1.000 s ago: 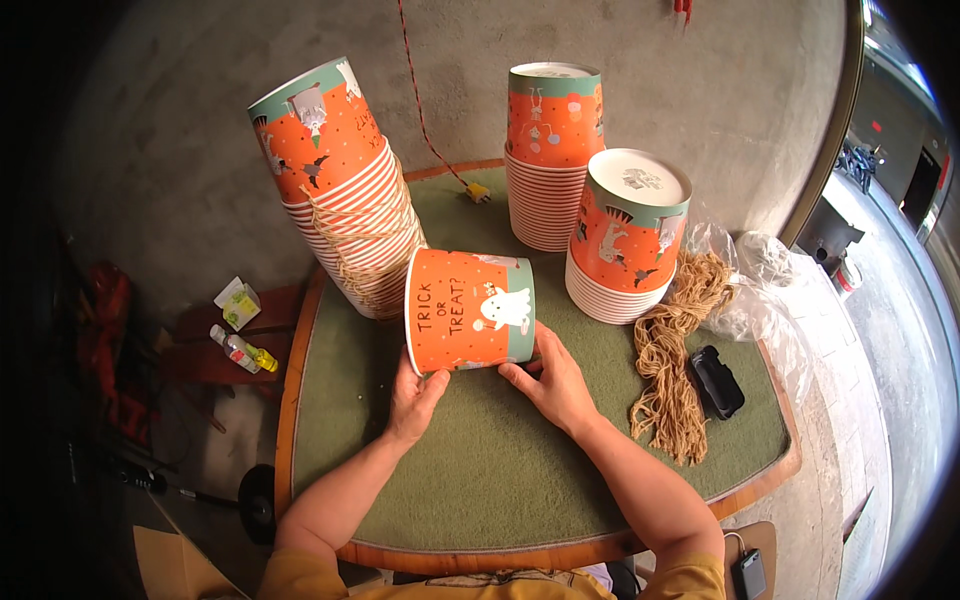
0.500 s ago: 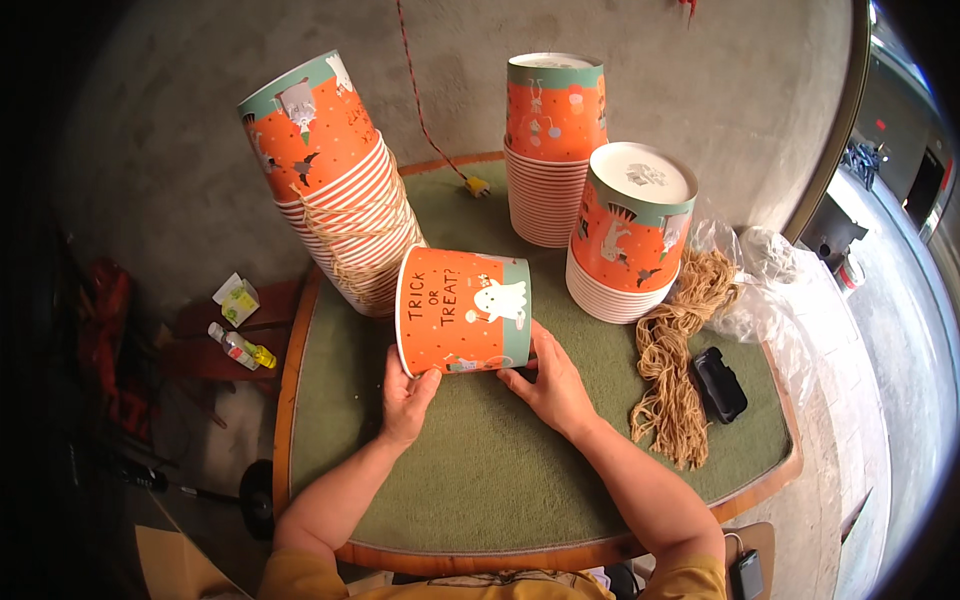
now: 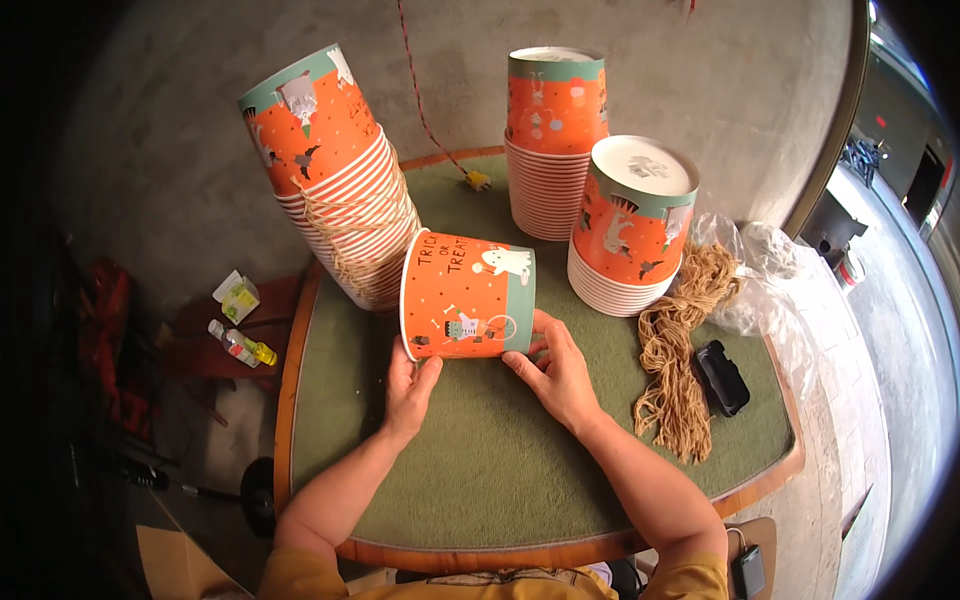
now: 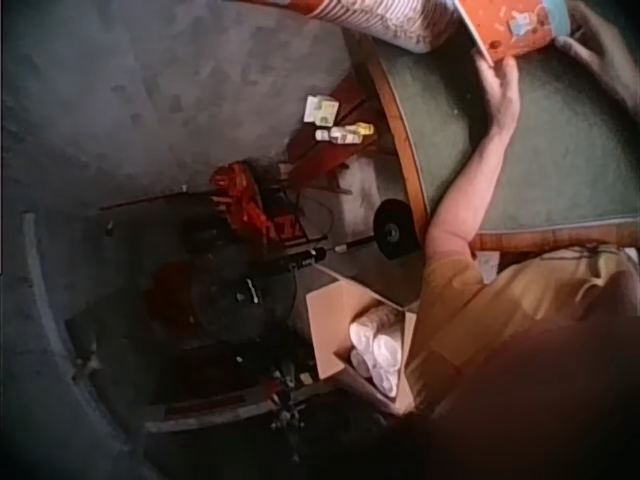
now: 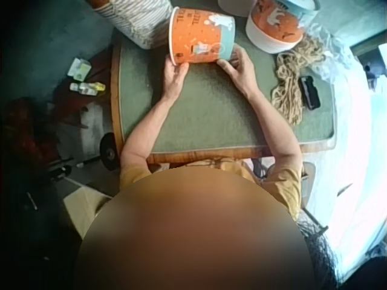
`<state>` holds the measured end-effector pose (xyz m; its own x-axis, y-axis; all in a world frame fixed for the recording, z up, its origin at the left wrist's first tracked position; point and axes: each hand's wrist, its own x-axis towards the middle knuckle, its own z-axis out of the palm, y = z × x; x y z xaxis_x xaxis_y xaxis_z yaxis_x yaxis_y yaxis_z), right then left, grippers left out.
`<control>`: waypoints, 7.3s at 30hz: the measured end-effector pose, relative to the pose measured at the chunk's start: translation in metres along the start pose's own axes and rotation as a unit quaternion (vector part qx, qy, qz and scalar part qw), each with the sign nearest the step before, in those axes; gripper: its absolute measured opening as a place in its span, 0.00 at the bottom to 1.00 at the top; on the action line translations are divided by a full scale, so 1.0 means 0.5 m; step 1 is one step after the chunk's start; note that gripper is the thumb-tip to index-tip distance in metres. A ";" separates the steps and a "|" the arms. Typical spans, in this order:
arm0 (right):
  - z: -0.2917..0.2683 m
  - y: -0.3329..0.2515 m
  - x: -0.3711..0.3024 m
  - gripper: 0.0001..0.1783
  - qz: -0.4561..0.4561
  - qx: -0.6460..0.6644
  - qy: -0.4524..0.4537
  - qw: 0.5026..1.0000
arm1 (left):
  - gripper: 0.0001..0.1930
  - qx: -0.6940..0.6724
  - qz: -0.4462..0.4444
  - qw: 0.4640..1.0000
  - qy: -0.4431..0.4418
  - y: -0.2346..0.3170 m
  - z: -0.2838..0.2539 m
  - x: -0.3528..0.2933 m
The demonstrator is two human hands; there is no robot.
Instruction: Tying thin cords to paper buckets to create handles as part of a manufacturing or packaging workflow.
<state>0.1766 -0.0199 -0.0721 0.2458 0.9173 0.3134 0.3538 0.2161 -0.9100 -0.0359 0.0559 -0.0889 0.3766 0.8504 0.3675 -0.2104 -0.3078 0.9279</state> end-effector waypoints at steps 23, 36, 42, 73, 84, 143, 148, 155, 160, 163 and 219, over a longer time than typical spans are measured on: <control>0.008 0.006 0.002 0.34 -0.029 -0.074 -0.024 0.996 | 0.15 -0.032 0.010 0.999 -0.034 -0.005 -0.003 -0.011; -0.002 -0.012 0.001 0.27 0.001 -0.073 -0.025 0.997 | 0.14 -0.011 -0.005 1.000 -0.014 0.009 0.009 -0.005; -0.005 -0.002 0.001 0.29 -0.042 -0.104 -0.015 0.994 | 0.15 -0.003 0.012 1.000 -0.018 -0.002 0.011 -0.006; 0.000 -0.015 -0.002 0.32 0.017 -0.045 -0.044 0.998 | 0.13 -0.064 0.003 0.998 -0.018 0.000 0.004 -0.010; -0.002 -0.019 -0.002 0.28 0.007 -0.074 -0.029 0.997 | 0.16 -0.017 -0.009 1.000 -0.012 0.008 0.009 -0.008; 0.003 -0.006 0.000 0.29 0.001 -0.057 -0.040 0.998 | 0.13 -0.067 -0.001 0.997 -0.030 0.001 -0.001 -0.009; 0.001 -0.006 0.000 0.28 0.016 -0.049 -0.038 0.998 | 0.13 -0.032 0.012 0.999 -0.016 0.008 0.007 -0.004; 0.003 -0.004 0.000 0.28 -0.012 -0.070 -0.021 0.997 | 0.16 -0.004 0.008 1.000 -0.010 0.003 0.005 -0.005; 0.004 -0.009 -0.001 0.28 -0.017 -0.075 -0.007 0.997 | 0.17 -0.001 -0.002 1.000 -0.009 0.003 0.003 -0.005; 0.002 -0.016 0.000 0.26 0.015 -0.063 -0.004 0.998 | 0.17 0.004 -0.012 1.000 -0.011 0.002 -0.001 -0.004; 0.005 -0.004 0.000 0.17 0.070 0.056 0.040 0.995 | 0.13 0.009 0.007 1.000 -0.002 -0.004 0.004 -0.002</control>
<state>0.1735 -0.0196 -0.0711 0.3577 0.9128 0.1971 0.2092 0.1274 -0.9695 -0.0341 0.0549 -0.0912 0.3770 0.8448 0.3797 -0.1990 -0.3265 0.9240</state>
